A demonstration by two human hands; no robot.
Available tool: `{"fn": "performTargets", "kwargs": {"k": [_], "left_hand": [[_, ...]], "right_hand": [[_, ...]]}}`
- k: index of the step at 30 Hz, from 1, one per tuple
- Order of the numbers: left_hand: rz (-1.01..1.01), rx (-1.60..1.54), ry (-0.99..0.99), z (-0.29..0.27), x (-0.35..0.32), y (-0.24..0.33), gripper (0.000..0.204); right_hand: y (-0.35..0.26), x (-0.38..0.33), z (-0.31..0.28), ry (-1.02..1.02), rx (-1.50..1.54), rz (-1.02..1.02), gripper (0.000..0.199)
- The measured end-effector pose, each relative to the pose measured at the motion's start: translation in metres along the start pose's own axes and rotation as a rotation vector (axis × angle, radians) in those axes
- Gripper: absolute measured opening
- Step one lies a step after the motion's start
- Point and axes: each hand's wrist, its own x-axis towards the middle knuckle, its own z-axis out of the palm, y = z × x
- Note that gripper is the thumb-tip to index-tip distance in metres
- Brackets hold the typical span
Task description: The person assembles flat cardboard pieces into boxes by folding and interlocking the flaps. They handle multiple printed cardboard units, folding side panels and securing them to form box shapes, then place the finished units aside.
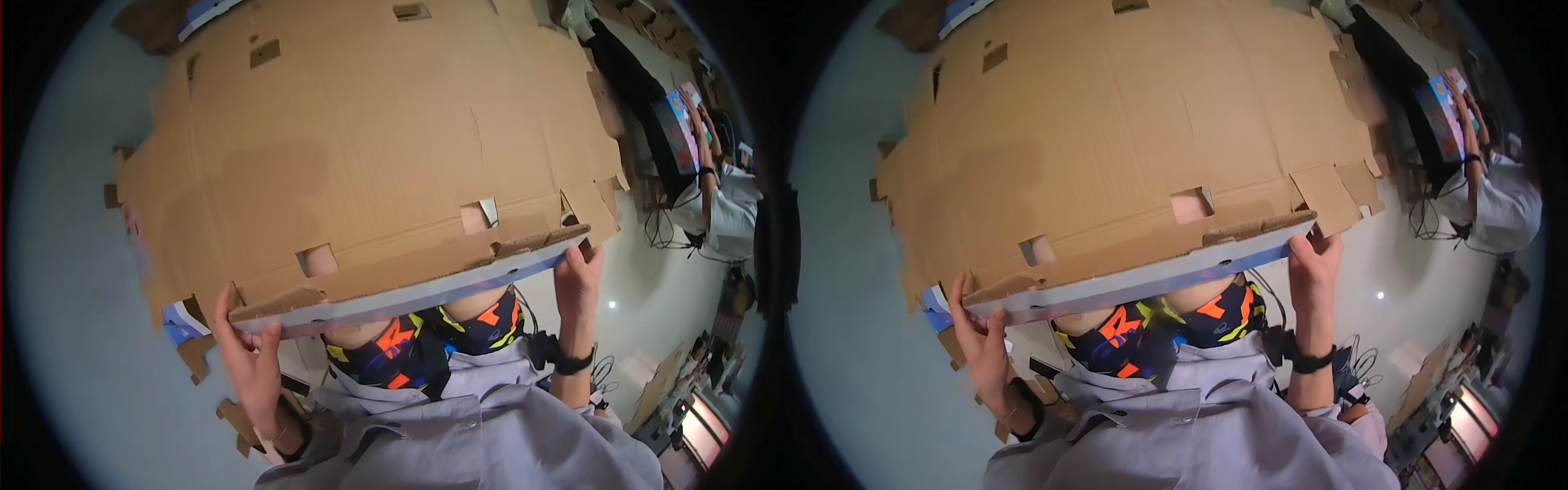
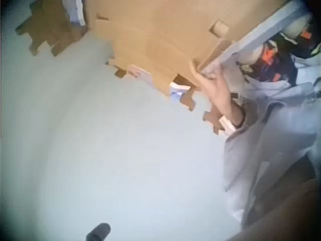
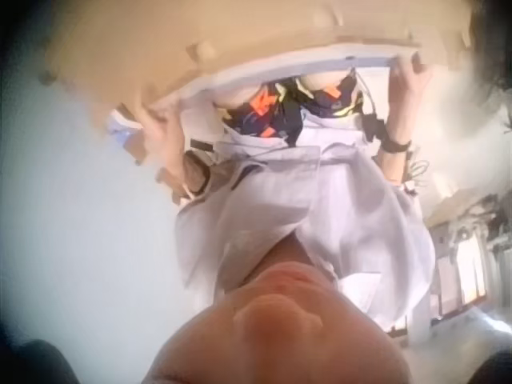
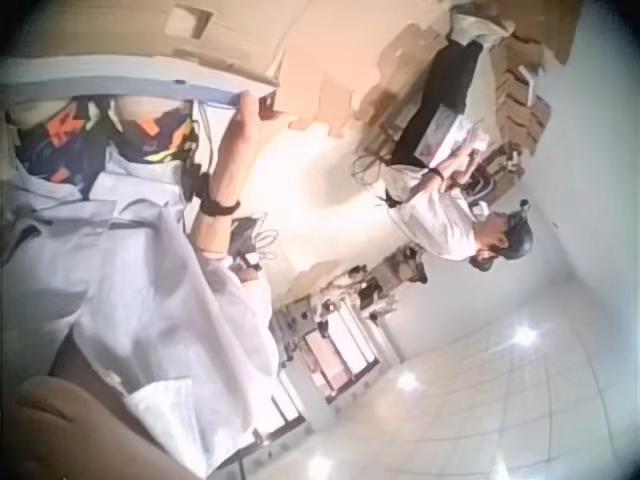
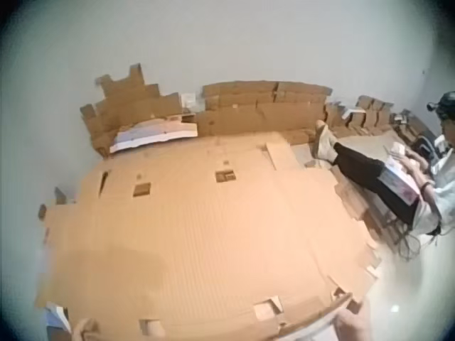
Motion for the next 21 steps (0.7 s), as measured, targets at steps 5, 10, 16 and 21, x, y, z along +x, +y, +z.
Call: {"fn": "performTargets", "kwargs": {"k": [5,10,16,21], "left_hand": [[0.219,0.068,0.343,0.036,-0.001,-0.01,0.061],[0.963,0.796,0.002,0.03,0.003,0.0,0.055],[0.767,0.881,-0.223,0.059,-0.011,0.015,0.088],[0.777,0.791,-0.234,0.078,-0.006,0.011,0.094]], "right_hand": [[0.005,0.003,0.023,0.117,0.185,0.078,0.065],[0.006,0.018,0.043,0.25,0.015,-0.04,0.052],[0.011,0.01,0.037,0.396,-0.261,-0.223,0.045],[-0.007,-0.009,0.051,0.14,-1.041,-0.78,0.057]]}}
